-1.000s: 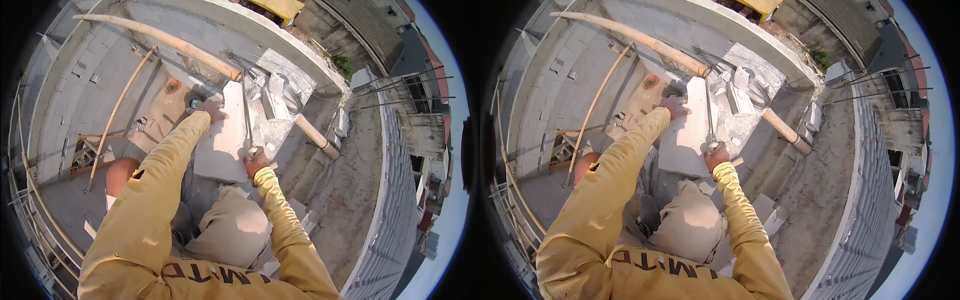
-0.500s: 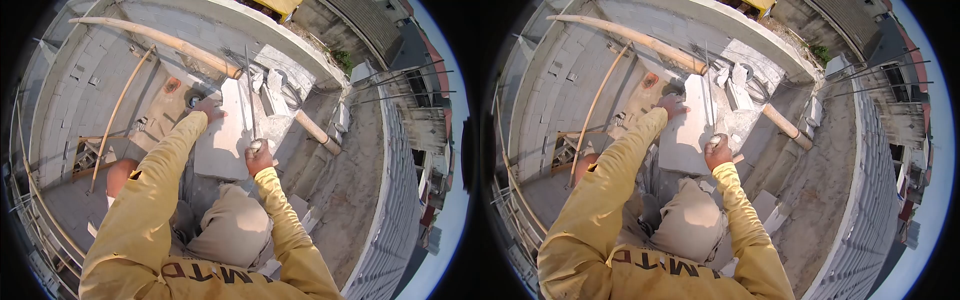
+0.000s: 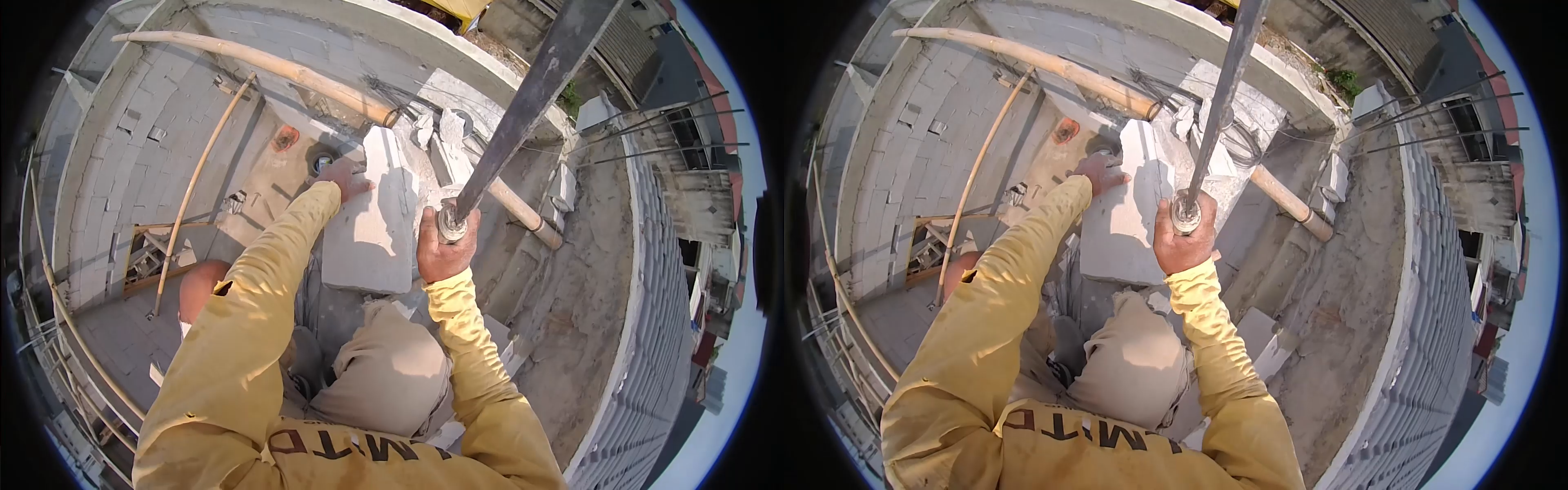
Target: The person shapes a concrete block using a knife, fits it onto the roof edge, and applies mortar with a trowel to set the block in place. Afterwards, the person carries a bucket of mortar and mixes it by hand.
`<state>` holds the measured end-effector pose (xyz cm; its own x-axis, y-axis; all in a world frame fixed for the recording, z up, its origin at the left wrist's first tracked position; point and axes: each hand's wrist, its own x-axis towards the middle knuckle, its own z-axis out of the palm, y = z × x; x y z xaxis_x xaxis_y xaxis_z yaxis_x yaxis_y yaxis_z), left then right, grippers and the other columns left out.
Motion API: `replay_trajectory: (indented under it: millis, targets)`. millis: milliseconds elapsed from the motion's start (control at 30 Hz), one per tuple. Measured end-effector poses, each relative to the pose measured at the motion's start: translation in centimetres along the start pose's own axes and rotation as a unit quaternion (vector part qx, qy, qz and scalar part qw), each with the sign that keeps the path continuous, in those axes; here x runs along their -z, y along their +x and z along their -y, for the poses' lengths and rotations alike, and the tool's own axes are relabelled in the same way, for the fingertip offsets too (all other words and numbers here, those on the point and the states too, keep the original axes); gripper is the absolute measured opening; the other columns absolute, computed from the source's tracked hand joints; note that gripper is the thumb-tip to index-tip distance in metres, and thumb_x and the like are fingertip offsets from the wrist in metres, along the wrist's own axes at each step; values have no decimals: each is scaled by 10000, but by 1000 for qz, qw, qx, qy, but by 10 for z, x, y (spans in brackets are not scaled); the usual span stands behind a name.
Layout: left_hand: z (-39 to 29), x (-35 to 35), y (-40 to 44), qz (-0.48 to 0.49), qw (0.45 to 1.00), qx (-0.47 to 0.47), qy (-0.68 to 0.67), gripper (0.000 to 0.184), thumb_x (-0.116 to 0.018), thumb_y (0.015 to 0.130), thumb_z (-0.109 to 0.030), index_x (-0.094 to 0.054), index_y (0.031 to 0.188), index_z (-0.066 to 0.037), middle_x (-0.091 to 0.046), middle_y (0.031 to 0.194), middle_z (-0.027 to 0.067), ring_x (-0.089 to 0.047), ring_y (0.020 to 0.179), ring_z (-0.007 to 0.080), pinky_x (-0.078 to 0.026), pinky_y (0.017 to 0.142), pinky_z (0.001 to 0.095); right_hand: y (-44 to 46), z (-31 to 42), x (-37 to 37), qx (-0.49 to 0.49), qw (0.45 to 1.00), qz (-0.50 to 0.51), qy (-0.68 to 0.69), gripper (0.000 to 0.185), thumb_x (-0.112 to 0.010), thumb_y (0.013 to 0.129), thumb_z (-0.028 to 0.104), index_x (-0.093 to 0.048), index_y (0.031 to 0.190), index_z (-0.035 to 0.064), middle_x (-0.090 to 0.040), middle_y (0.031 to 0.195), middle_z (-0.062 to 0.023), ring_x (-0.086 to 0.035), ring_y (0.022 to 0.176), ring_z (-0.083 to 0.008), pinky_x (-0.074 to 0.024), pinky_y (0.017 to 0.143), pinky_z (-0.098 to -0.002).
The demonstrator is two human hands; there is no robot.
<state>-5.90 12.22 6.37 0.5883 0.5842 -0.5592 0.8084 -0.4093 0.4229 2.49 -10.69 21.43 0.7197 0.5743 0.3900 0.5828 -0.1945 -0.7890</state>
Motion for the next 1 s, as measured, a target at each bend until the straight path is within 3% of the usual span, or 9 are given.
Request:
replay_trajectory:
  millis: [33,100,233,333,400,567,667,800,1000]
  targets:
    - [-6,6,-5,-3,1000,-4,0,766,-731,765,-626,-590,1390,-208,-504,1479,133,-403,1404,363,-321,1135,564,-24,-22,-5,-209,970,126,3,420,-712,889,169,-477,1192,-1,-651,901,-210,-693,858,-310,-534,751,-380]
    - [-20,18,-22,-9,1000,14,20,745,-736,765,-617,-619,1360,-185,-531,1452,143,-472,1347,376,-361,1130,504,-100,-142,-36,-218,883,328,-257,486,-678,869,294,-550,1150,-81,-681,863,-243,-719,828,-344,-568,737,-438]
    - [6,-14,-9,-20,999,-28,11,743,-747,754,-608,-637,1335,-159,-561,1418,150,-519,1298,387,-390,1117,459,-56,-75,-14,-515,784,347,-13,477,-708,848,312,-589,1044,-107,-671,777,-252,-691,821,-416,-553,764,-461]
    - [1,-2,0,-36,999,-21,-9,744,-752,747,-591,-636,1332,-146,-595,1370,163,-534,1280,388,-402,1103,466,-42,-65,-6,-400,869,292,-13,437,-713,861,299,-587,1036,-81,-666,781,-221,-696,792,-367,-543,720,-437]
    - [5,-2,5,30,999,-10,19,854,-704,766,-689,-508,1442,-205,-433,1524,69,-377,1424,351,-284,1049,772,-19,-32,7,-286,935,209,10,373,-719,872,264,-580,1023,-48,-654,781,-190,-682,754,-325,-528,689,-412]
    - [15,-16,16,1,1000,-16,26,810,-713,761,-654,-579,1378,-148,-539,1408,134,-481,1324,372,-367,1051,612,-19,-20,7,-209,970,78,102,225,-711,874,136,-561,981,7,-623,772,-136,-603,694,-273,-505,678,-367]
    - [-1,-2,-1,-42,998,-37,21,752,-732,759,-611,-638,1323,-122,-625,1316,185,-571,1237,390,-446,1057,454,-73,-100,-9,-413,823,388,-45,269,-712,846,188,-566,935,-19,-641,783,-141,-633,708,-266,-517,682,-383]
    - [-1,2,-6,-34,998,-51,34,744,-718,775,-622,-637,1327,-131,-610,1337,196,-563,1251,392,-442,1062,462,-79,-108,-4,-484,776,404,6,341,-733,806,242,-573,922,-37,-644,766,-142,-655,723,-288,-517,685,-423]
    - [7,-6,6,-29,998,-36,49,763,-714,769,-645,-631,1338,-142,-615,1308,202,-572,1228,398,-449,1050,468,17,23,40,-316,929,151,124,255,-724,883,225,-568,888,24,-593,705,-90,-616,626,-180,-487,589,-326]
